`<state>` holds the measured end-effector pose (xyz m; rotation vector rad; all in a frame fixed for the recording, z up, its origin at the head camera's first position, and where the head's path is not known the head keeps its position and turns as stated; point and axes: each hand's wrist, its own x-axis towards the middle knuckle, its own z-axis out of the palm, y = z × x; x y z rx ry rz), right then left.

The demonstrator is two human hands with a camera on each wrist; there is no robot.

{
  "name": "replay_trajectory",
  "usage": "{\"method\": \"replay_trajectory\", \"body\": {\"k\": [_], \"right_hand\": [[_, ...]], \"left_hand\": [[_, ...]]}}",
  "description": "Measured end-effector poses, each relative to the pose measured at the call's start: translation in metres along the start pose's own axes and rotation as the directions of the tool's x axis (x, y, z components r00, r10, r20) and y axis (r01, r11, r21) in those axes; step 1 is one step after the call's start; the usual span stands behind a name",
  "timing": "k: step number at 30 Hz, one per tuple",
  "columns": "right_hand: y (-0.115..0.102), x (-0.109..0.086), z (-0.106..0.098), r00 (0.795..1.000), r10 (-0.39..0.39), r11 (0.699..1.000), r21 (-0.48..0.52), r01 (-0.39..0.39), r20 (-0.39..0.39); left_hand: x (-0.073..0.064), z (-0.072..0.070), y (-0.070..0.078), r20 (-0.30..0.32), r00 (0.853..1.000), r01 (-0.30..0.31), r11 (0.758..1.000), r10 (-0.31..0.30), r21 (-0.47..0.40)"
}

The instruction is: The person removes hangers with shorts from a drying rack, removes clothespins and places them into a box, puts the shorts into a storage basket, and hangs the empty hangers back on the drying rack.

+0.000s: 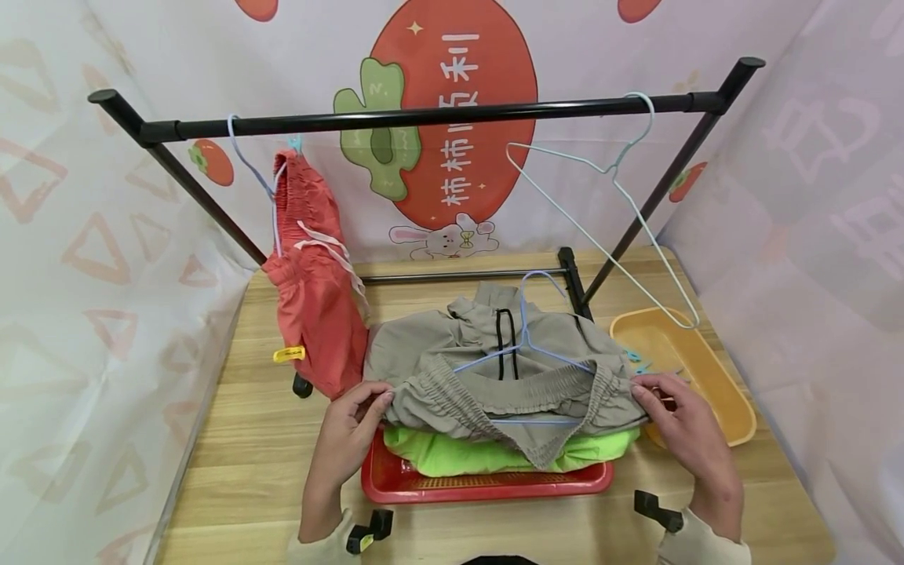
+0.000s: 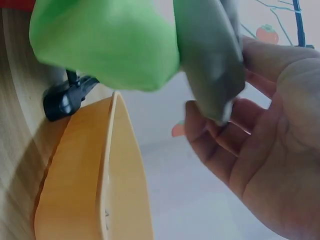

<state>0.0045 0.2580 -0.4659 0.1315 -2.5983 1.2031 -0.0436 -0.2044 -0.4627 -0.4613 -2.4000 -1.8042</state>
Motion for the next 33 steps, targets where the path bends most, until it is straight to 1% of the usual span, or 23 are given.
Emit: {"method": "replay_trajectory", "body": {"k": [4, 7, 9, 11, 15, 17, 22, 28, 33], "right_hand": [[-0.006, 0.002, 0.002, 0.997, -0.014, 1.000, 0.018, 0.015, -0.080], [-0.010, 0.005, 0.005, 0.991, -0.030, 0.999, 0.035, 0.034, -0.131], [-0.013, 0.006, 0.007, 0.986, -0.041, 0.998, 0.036, 0.047, -0.160], [-0.014, 0.006, 0.008, 0.983, -0.056, 0.998, 0.031, 0.062, -0.176], [-0.017, 0.007, 0.009, 0.980, -0.086, 0.996, 0.023, 0.092, -0.182], [-0.017, 0.007, 0.009, 0.979, -0.094, 0.995, 0.021, 0.100, -0.179], [-0.018, 0.008, 0.010, 0.979, -0.104, 0.994, 0.028, 0.110, -0.173], [-0.021, 0.012, 0.012, 0.977, -0.133, 0.989, 0.037, 0.141, -0.166], [-0.022, 0.015, 0.014, 0.973, -0.153, 0.985, 0.050, 0.164, -0.175]], "left_hand": [[0.001, 0.002, 0.001, -0.014, 0.999, -0.029, 0.997, 0.030, 0.071], [0.002, 0.003, 0.003, -0.010, 0.999, -0.046, 0.990, 0.048, 0.130], [0.003, 0.005, 0.006, 0.005, 0.999, -0.052, 0.988, 0.052, 0.147], [0.004, 0.006, 0.006, 0.017, 0.999, -0.054, 0.988, 0.052, 0.142], [0.004, 0.007, 0.007, 0.028, 0.999, -0.031, 0.994, 0.028, 0.106], [0.003, 0.007, 0.007, 0.032, 0.999, -0.019, 0.994, 0.016, 0.103], [0.005, 0.009, 0.008, 0.053, 0.999, -0.008, 0.990, 0.000, 0.140], [0.007, 0.014, 0.012, 0.092, 0.996, -0.016, 0.987, 0.001, 0.162], [0.007, 0.019, 0.013, 0.093, 0.996, -0.018, 0.981, 0.001, 0.191]]}}
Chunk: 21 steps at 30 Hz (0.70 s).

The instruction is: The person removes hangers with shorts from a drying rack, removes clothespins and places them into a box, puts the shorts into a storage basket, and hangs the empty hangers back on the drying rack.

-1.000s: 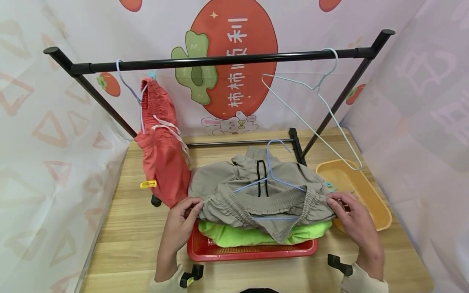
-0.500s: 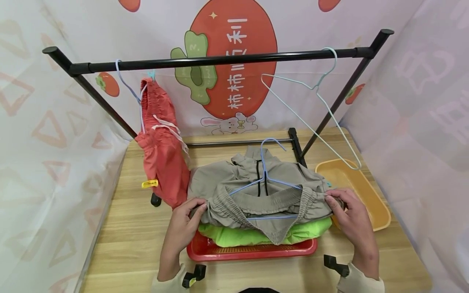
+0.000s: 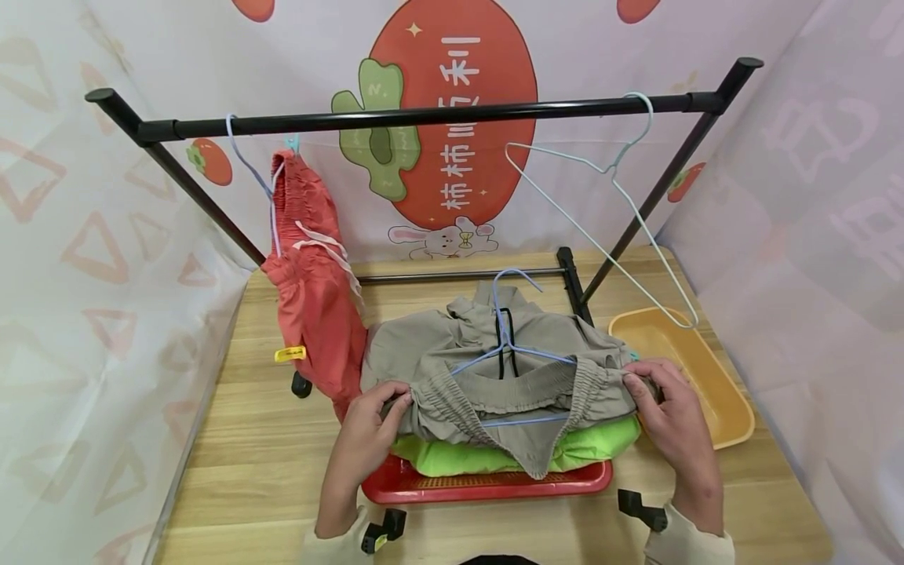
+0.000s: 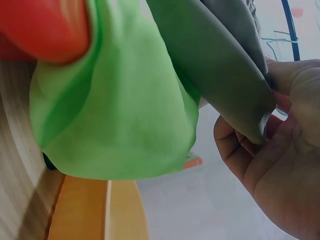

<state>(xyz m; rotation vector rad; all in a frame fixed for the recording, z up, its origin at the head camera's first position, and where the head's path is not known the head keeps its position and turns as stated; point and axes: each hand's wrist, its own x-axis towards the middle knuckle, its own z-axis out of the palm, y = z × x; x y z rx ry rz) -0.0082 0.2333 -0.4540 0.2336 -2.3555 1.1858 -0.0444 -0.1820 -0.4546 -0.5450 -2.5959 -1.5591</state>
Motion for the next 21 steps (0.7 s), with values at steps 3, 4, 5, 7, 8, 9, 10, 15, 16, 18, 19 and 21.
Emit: {"method": "replay_trajectory", "body": {"k": [3, 4, 5, 7, 8, 9, 10, 15, 16, 18, 19, 21], "right_hand": [[0.000, 0.000, 0.002, 1.000, 0.008, 1.000, 0.007, -0.008, -0.010], [0.000, 0.000, 0.003, 1.000, 0.008, 1.000, 0.007, -0.008, -0.012], [0.000, 0.001, 0.004, 1.000, 0.008, 1.000, 0.011, -0.008, -0.016], [0.000, 0.002, 0.005, 1.000, 0.001, 1.000, 0.012, 0.000, -0.020], [-0.001, 0.002, 0.006, 1.000, -0.002, 1.000, 0.015, 0.002, -0.026], [-0.001, 0.002, 0.007, 1.000, -0.007, 1.000, 0.014, 0.008, -0.030], [-0.001, 0.003, 0.008, 0.999, -0.011, 1.000, 0.017, 0.011, -0.035], [-0.003, 0.005, 0.012, 0.999, -0.012, 0.999, 0.042, 0.014, -0.047], [-0.004, 0.005, 0.013, 0.999, -0.009, 0.999, 0.047, 0.011, -0.049], [-0.004, 0.005, 0.015, 0.999, -0.004, 0.999, 0.047, 0.007, -0.052], [-0.004, 0.005, 0.015, 0.999, -0.002, 0.999, 0.047, 0.005, -0.054], [-0.005, 0.005, 0.016, 0.998, 0.000, 0.999, 0.048, 0.003, -0.058]], "left_hand": [[0.001, 0.001, 0.001, 0.007, 1.000, -0.006, 1.000, 0.006, 0.006], [0.001, 0.001, 0.001, 0.011, 1.000, -0.005, 1.000, 0.004, 0.007], [0.001, 0.002, 0.002, 0.014, 1.000, -0.002, 1.000, 0.002, 0.007], [0.002, 0.003, 0.003, 0.017, 1.000, 0.001, 1.000, -0.001, 0.010], [0.002, 0.003, 0.003, 0.014, 1.000, 0.001, 1.000, -0.001, 0.012], [0.002, 0.004, 0.003, 0.012, 1.000, -0.003, 1.000, 0.003, 0.013], [0.002, 0.004, 0.003, 0.009, 1.000, -0.007, 1.000, 0.007, 0.012], [0.004, 0.008, 0.003, -0.004, 0.999, -0.037, 0.999, 0.037, -0.004], [0.004, 0.008, 0.003, -0.006, 0.999, -0.040, 0.999, 0.040, -0.006], [0.005, 0.010, 0.003, -0.012, 0.999, -0.043, 0.999, 0.043, -0.009], [0.005, 0.011, 0.003, -0.016, 0.999, -0.046, 0.999, 0.045, -0.009], [0.005, 0.012, 0.004, -0.026, 0.998, -0.049, 0.999, 0.048, -0.007]]}}
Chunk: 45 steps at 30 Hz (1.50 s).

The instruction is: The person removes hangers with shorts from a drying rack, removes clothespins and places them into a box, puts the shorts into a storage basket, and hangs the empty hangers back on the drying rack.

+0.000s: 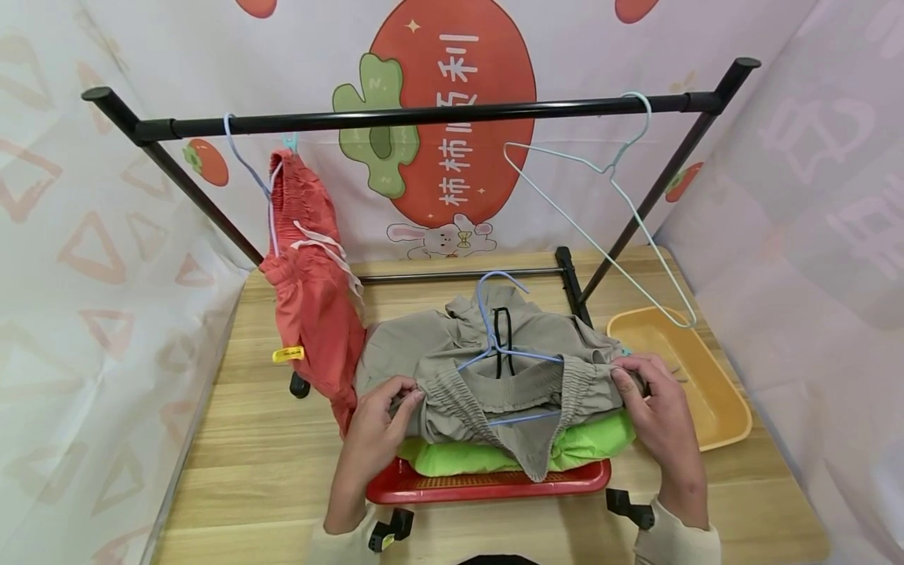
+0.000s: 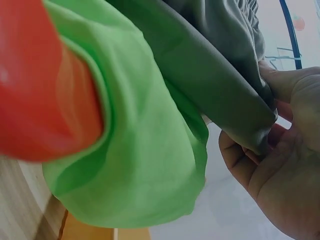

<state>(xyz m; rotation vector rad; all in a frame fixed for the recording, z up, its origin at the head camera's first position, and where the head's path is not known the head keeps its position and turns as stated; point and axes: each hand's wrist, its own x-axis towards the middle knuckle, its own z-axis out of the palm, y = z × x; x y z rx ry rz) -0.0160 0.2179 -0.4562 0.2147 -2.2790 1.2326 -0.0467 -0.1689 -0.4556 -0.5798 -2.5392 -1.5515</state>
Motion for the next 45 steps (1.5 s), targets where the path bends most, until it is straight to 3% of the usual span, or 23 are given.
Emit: {"method": "replay_trajectory", "body": {"k": [13, 28, 45], "right_hand": [[-0.0032, 0.0003, 0.0030, 1.000, 0.021, 1.000, -0.009, -0.022, -0.003], [-0.0066, -0.0011, 0.0032, 0.996, 0.042, 0.999, -0.010, -0.041, 0.085], [0.0014, -0.0023, -0.0043, 1.000, 0.014, 1.000, -0.005, -0.013, 0.022]], "left_hand": [[0.0023, 0.0058, -0.0005, -0.015, 0.999, -0.033, 0.998, 0.032, -0.054], [0.0015, 0.0065, -0.0042, -0.040, 0.998, -0.059, 0.997, 0.057, -0.057], [-0.0002, 0.0045, -0.0077, -0.032, 0.997, -0.065, 0.996, 0.063, -0.066]]}}
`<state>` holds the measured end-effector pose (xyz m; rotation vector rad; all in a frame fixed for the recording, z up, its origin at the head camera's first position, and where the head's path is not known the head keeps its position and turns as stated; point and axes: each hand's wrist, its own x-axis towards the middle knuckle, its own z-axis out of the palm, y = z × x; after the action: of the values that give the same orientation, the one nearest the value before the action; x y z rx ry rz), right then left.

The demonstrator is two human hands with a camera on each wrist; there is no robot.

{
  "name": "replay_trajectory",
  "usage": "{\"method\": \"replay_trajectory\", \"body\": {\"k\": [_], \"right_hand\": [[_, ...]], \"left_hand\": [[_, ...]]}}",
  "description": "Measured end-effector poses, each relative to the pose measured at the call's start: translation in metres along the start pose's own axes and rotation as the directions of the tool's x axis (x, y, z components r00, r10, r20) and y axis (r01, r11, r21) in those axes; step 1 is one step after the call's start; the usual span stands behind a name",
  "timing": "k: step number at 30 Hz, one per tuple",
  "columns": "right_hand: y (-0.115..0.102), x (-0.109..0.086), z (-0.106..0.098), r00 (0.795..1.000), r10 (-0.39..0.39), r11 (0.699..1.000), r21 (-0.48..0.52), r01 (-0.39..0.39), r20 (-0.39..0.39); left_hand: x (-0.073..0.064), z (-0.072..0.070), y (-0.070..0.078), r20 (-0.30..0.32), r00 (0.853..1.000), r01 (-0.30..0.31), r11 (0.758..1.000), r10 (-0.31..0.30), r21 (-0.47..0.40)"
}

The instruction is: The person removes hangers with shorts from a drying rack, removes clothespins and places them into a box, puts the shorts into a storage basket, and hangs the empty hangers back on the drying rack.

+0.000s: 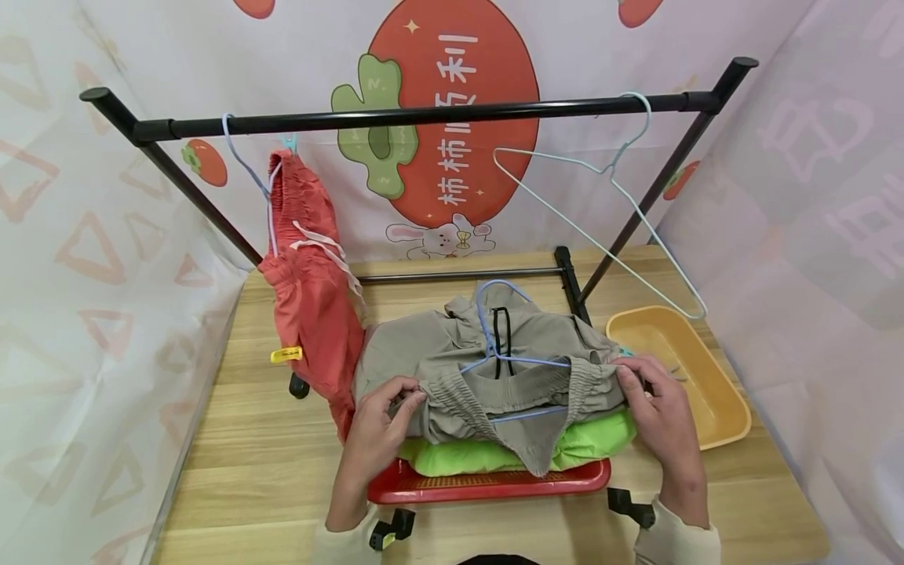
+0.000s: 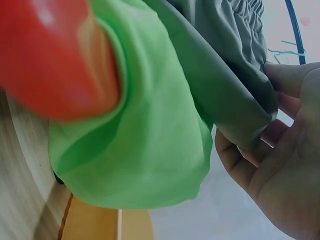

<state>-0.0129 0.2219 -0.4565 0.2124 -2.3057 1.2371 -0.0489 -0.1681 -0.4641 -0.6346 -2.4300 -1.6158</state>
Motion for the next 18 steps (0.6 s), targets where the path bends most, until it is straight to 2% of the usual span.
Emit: {"method": "replay_trajectory", "body": {"k": [4, 12, 15, 18], "right_hand": [[0.001, -0.001, -0.003, 1.000, 0.015, 1.000, -0.010, -0.015, -0.016], [0.003, -0.005, -0.008, 0.991, 0.105, 0.993, -0.039, -0.109, -0.086], [0.003, -0.006, -0.010, 0.985, 0.138, 0.990, -0.020, -0.141, -0.103], [0.003, -0.007, -0.013, 0.979, 0.162, 0.987, 0.007, -0.163, -0.121]], "left_hand": [[-0.001, -0.001, -0.001, -0.008, 1.000, 0.000, 1.000, 0.000, -0.012], [-0.004, -0.005, -0.002, -0.011, 0.999, 0.036, 0.996, -0.037, -0.079], [-0.005, -0.007, 0.001, -0.030, 0.999, 0.037, 0.995, -0.040, -0.089], [-0.004, -0.010, 0.012, -0.049, 0.999, 0.017, 0.995, -0.022, -0.094]]}}
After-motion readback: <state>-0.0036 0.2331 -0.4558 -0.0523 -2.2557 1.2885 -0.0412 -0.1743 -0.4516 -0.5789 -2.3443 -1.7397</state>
